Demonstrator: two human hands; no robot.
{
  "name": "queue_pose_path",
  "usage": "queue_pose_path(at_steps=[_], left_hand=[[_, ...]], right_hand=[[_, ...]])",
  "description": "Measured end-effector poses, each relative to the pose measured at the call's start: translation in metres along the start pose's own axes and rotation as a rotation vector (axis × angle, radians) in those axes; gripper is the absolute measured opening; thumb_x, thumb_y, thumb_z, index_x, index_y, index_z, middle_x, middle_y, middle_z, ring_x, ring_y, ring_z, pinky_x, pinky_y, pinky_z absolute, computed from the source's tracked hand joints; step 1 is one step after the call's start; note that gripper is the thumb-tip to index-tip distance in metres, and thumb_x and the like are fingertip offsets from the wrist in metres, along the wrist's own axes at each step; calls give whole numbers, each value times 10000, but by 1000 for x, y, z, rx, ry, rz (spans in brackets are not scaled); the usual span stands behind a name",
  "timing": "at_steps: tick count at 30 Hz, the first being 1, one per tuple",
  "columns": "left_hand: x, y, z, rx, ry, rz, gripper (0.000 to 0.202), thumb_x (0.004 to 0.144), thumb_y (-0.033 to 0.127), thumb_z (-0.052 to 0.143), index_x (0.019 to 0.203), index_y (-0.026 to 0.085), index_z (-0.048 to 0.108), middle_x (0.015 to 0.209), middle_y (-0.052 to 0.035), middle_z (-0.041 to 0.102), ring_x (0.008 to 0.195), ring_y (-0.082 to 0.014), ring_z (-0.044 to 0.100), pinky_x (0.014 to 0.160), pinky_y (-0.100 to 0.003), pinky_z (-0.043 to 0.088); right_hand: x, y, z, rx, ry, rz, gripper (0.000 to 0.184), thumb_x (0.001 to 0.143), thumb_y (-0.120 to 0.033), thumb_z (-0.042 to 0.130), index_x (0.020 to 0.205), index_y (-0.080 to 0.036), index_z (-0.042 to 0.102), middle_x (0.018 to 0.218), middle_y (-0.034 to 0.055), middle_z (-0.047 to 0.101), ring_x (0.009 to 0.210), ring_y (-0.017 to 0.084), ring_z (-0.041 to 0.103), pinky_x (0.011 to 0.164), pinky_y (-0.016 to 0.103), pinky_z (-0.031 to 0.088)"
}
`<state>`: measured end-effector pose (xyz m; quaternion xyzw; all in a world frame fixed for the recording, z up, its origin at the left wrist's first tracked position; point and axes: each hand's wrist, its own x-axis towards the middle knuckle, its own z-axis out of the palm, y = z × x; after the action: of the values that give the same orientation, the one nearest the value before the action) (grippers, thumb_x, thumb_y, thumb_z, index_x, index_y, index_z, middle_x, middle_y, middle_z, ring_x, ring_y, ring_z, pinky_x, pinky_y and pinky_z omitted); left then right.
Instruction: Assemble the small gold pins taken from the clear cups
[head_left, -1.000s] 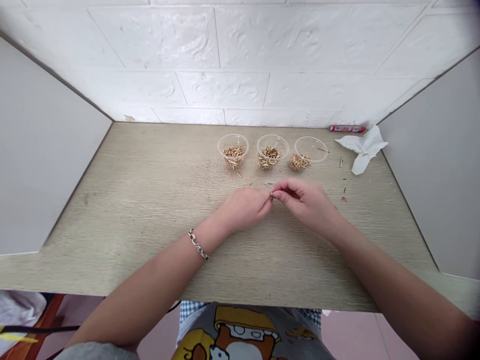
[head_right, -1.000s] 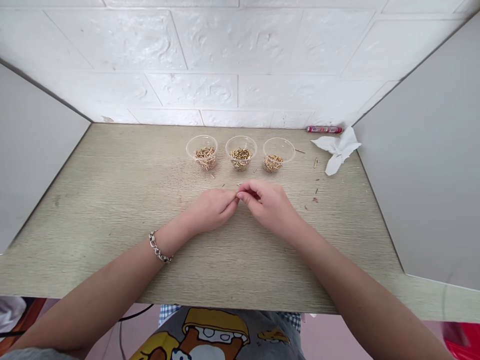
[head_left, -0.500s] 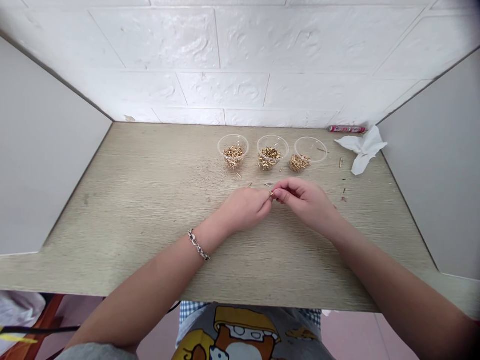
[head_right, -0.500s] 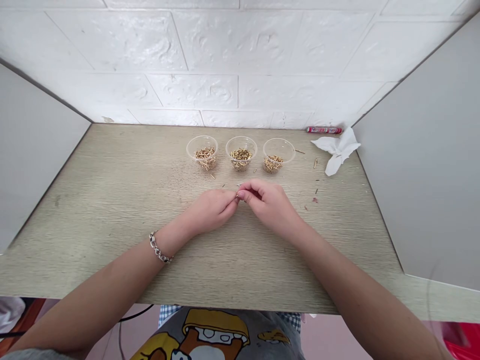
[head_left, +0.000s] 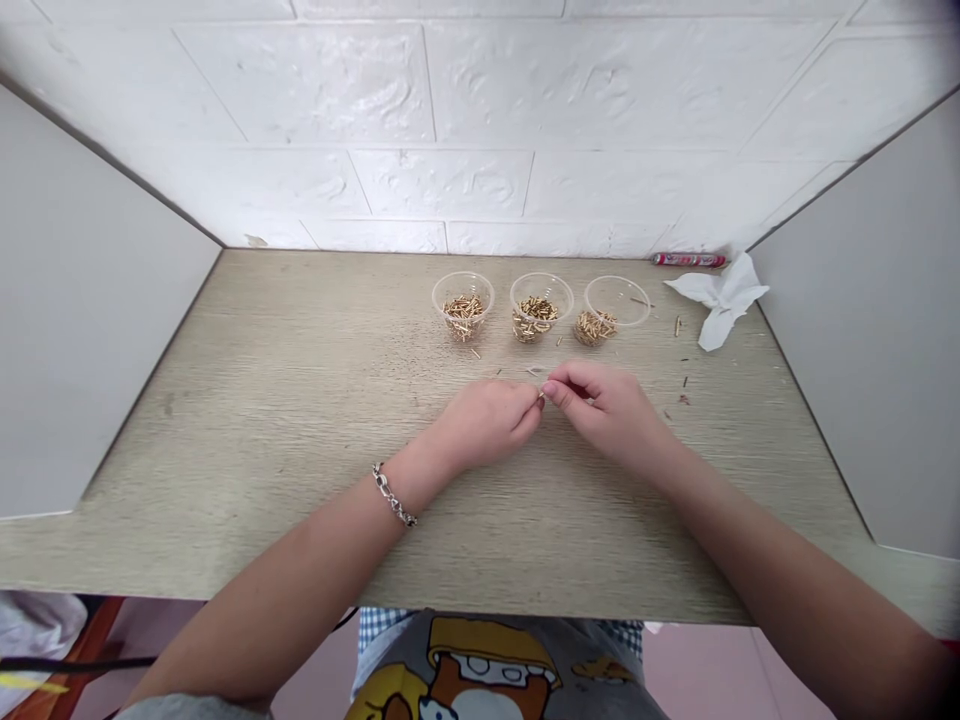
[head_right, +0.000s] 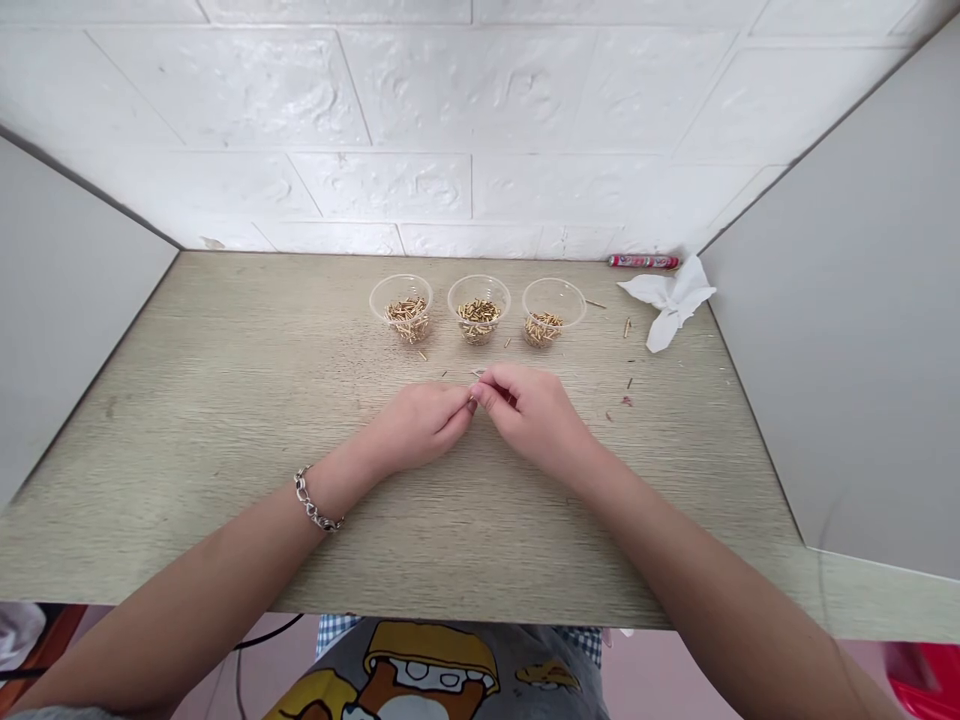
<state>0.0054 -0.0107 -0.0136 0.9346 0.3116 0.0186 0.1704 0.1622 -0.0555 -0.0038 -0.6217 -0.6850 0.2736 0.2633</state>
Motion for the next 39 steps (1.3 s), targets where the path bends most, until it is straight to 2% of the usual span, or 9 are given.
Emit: queue_pose_path(at_steps=[4, 10, 16, 22, 26, 30, 32, 35, 39], left_hand=[[0, -1, 0, 25, -11, 15, 326, 912, 264, 269, 801, 162, 558, 728, -44, 637, 666, -171, 591, 605, -283, 438], [-3, -2, 0, 129, -1, 114, 318, 898, 231, 275, 796, 138, 561, 749, -64, 644, 668, -179, 597, 634, -303, 446], [-5, -7, -6, 158, 34, 73, 323, 895, 246, 288, 761, 146, 564, 671, -59, 606, 610, -165, 568, 588, -283, 418], [-4, -20, -13, 112, 6, -29, 335, 895, 297, 299, 711, 162, 545, 664, -41, 592, 593, -155, 537, 535, -268, 349], [-3, -23, -14, 66, 0, -70, 321, 881, 345, 338, 696, 166, 529, 665, -34, 588, 582, -149, 518, 518, -268, 315], [-3, -22, -13, 86, -9, -73, 310, 880, 351, 346, 703, 170, 525, 668, -35, 593, 581, -154, 512, 518, -270, 302], [-2, -21, -13, 86, -15, -89, 304, 881, 342, 345, 708, 170, 527, 667, -38, 594, 575, -154, 504, 523, -269, 300], [-2, -21, -12, 72, -7, -103, 295, 881, 336, 346, 715, 171, 524, 652, -38, 584, 561, -151, 490, 526, -268, 289], [-1, -22, -9, 73, 3, -103, 289, 881, 337, 340, 730, 170, 521, 639, -32, 571, 557, -150, 486, 525, -270, 277]], right_hand=[[-1, -1, 1, -51, 19, -77, 235, 844, -254, 444, 628, -177, 496, 556, -26, 483, 525, 98, 403, 524, 234, 299], [-3, -4, 5, 18, -42, -5, 249, 837, -254, 444, 601, -177, 469, 527, -37, 451, 519, 95, 404, 517, 228, 299], [-1, -6, 2, 51, -3, 20, 239, 858, -284, 419, 651, -183, 483, 547, -36, 456, 527, 100, 410, 524, 228, 314], [9, 18, -10, -151, 43, -10, 93, 813, -217, 493, 755, -178, 555, 757, 23, 556, 670, 135, 495, 619, 255, 368], [13, 32, -12, -256, -10, 24, 119, 815, -198, 488, 791, -180, 603, 827, 44, 566, 751, 160, 526, 674, 280, 386], [14, 36, -12, -288, -56, 36, 139, 825, -200, 474, 833, -181, 611, 837, 47, 579, 770, 167, 545, 688, 286, 402], [15, 37, -13, -287, -49, 46, 145, 819, -204, 486, 894, -178, 608, 839, 49, 599, 763, 171, 557, 680, 287, 413], [17, 38, -11, -278, -21, 86, 258, 827, -208, 477, 1062, -169, 576, 879, 67, 642, 774, 188, 587, 692, 305, 435], [21, 38, -6, -347, -13, 102, 401, 853, -230, 439, 1244, -151, 487, 1132, 116, 614, 978, 237, 581, 824, 347, 439]])
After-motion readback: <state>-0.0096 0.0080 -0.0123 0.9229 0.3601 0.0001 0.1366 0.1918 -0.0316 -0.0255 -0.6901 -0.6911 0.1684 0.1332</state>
